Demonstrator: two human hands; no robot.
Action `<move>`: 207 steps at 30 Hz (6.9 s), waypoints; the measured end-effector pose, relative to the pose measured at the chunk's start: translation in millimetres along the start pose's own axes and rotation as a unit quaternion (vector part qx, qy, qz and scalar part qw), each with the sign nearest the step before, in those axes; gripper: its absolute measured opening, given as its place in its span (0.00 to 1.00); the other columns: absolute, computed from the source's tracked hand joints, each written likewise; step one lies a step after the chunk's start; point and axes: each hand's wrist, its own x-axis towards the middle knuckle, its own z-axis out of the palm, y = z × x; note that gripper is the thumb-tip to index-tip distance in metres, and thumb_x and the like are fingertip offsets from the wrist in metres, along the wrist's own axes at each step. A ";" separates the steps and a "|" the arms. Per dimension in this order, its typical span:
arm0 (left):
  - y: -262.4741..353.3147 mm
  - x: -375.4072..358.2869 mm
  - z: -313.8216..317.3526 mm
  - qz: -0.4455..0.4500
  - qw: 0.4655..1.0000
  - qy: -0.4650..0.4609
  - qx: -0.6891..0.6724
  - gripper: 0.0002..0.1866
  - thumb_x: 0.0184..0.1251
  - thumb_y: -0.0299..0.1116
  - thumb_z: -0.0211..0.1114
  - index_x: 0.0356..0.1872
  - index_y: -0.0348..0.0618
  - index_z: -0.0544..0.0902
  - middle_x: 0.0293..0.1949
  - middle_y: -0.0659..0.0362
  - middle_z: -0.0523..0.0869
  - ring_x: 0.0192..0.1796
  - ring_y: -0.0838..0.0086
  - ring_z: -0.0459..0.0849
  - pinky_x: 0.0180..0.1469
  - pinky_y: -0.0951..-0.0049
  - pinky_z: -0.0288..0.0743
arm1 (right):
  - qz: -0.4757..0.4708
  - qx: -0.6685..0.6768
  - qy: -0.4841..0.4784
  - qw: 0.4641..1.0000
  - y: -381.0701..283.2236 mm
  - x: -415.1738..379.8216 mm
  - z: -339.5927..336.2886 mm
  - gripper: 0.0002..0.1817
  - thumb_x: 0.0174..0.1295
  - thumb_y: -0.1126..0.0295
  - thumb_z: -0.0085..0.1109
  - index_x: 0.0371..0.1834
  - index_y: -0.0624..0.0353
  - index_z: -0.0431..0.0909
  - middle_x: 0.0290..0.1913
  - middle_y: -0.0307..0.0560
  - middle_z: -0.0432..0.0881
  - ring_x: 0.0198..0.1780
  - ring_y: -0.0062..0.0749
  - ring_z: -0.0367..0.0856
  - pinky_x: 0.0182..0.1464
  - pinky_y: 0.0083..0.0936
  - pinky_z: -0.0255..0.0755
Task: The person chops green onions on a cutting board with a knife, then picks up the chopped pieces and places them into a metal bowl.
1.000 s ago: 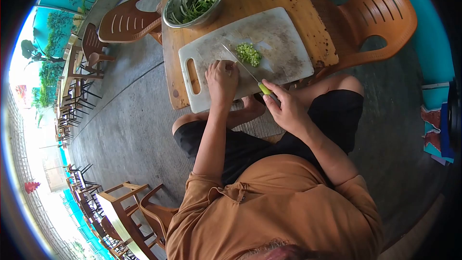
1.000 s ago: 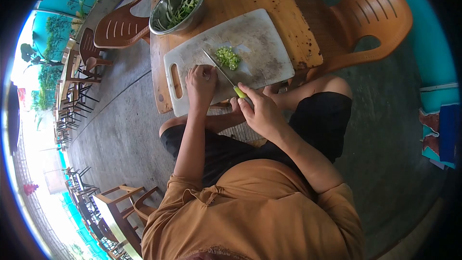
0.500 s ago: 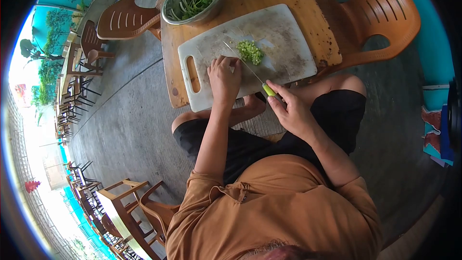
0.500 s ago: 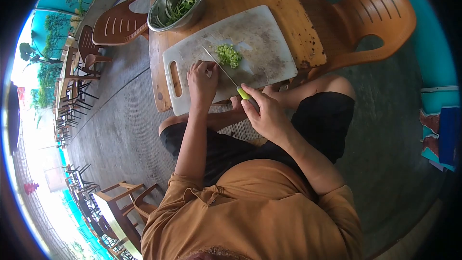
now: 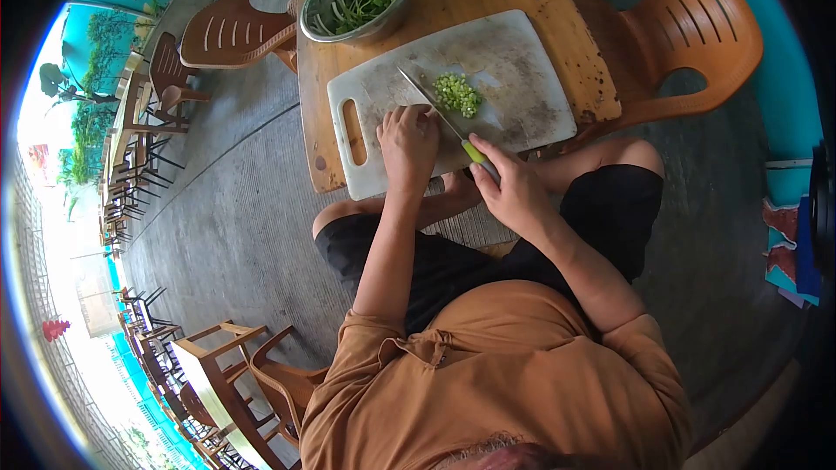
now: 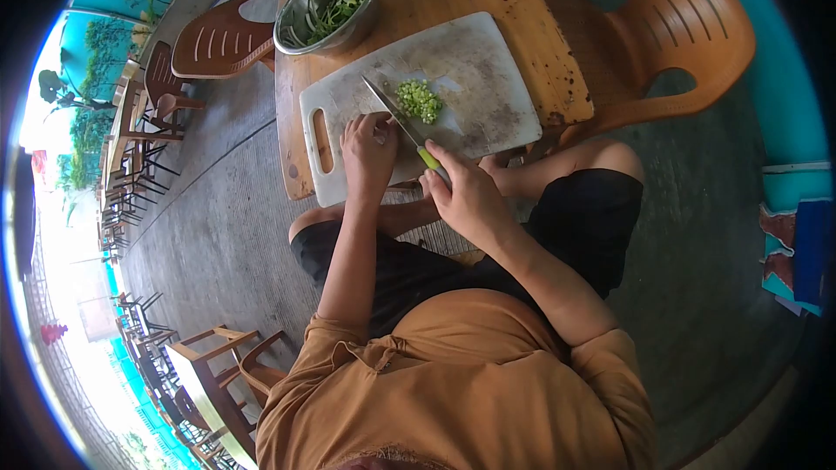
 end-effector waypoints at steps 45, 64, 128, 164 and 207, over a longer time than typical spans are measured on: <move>-5.7 3.8 12.4 0.027 0.999 0.013 -0.034 0.08 0.62 0.32 0.76 0.40 0.42 0.89 0.40 0.56 0.90 0.48 0.57 0.86 0.57 0.56 0.75 | -0.010 -0.007 0.005 1.000 3.4 -15.1 -5.1 0.24 0.77 0.69 0.63 0.72 0.67 0.78 0.58 0.68 0.88 0.59 0.61 0.89 0.62 0.44 0.82; -6.2 2.8 17.2 0.021 0.998 0.038 -0.039 0.07 0.60 0.32 0.76 0.36 0.44 0.88 0.37 0.57 0.89 0.46 0.57 0.86 0.57 0.56 0.75 | 0.070 0.110 -0.043 0.990 -9.2 -16.2 -21.6 0.25 0.79 0.70 0.63 0.74 0.71 0.76 0.65 0.68 0.86 0.67 0.53 0.87 0.69 0.37 0.79; -8.0 2.8 15.6 0.007 0.999 0.004 -0.052 0.06 0.65 0.29 0.74 0.38 0.39 0.86 0.40 0.52 0.88 0.49 0.54 0.85 0.59 0.54 0.73 | 0.038 0.042 -0.028 0.998 -3.2 -6.3 -12.9 0.23 0.78 0.69 0.64 0.71 0.69 0.79 0.58 0.67 0.90 0.57 0.58 0.91 0.59 0.40 0.84; -6.6 3.2 14.9 0.010 0.999 0.016 -0.050 0.07 0.63 0.30 0.74 0.38 0.39 0.88 0.39 0.53 0.88 0.48 0.54 0.85 0.59 0.55 0.75 | 0.042 0.051 -0.031 0.997 -5.4 -9.8 -21.7 0.22 0.78 0.71 0.64 0.70 0.71 0.78 0.56 0.66 0.90 0.56 0.56 0.92 0.59 0.41 0.84; -4.5 2.6 14.5 -0.004 0.998 0.031 -0.056 0.06 0.66 0.30 0.74 0.37 0.40 0.86 0.38 0.54 0.88 0.47 0.56 0.86 0.58 0.55 0.74 | 0.020 0.042 -0.019 0.999 -8.9 -16.8 -20.9 0.23 0.77 0.71 0.64 0.70 0.70 0.78 0.56 0.66 0.90 0.56 0.57 0.92 0.58 0.41 0.84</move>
